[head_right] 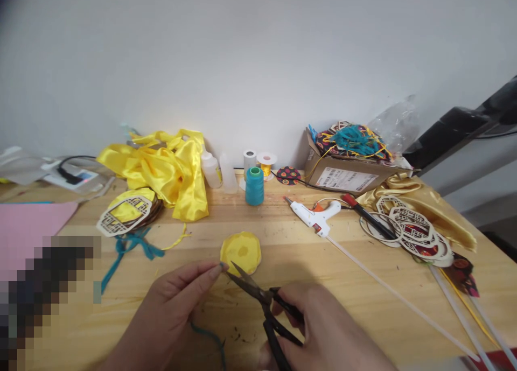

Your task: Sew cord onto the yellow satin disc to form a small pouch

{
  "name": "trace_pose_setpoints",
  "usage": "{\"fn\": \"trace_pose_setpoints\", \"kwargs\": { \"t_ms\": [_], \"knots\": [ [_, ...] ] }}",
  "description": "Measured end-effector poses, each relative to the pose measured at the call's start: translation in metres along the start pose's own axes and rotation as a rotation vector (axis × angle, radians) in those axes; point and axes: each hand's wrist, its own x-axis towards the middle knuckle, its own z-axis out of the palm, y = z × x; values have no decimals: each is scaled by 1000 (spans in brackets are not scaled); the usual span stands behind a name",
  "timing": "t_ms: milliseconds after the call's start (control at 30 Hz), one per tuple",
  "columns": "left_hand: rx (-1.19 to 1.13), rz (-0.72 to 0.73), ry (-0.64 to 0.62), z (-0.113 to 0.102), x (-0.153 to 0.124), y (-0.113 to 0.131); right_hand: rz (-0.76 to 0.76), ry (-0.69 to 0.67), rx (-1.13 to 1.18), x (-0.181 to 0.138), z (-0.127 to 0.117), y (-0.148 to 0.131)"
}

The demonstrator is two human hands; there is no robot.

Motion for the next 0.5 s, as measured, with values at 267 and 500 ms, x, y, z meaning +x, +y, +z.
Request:
{"fn": "trace_pose_setpoints", "kwargs": {
  "t_ms": [267,500],
  "knots": [
    [8,3,-37,2,-3,3,3,-97,21,11,-5,-7],
    [17,-4,-109,2,-2,2,-57,-85,115,14,1,-6]
  ]
}}
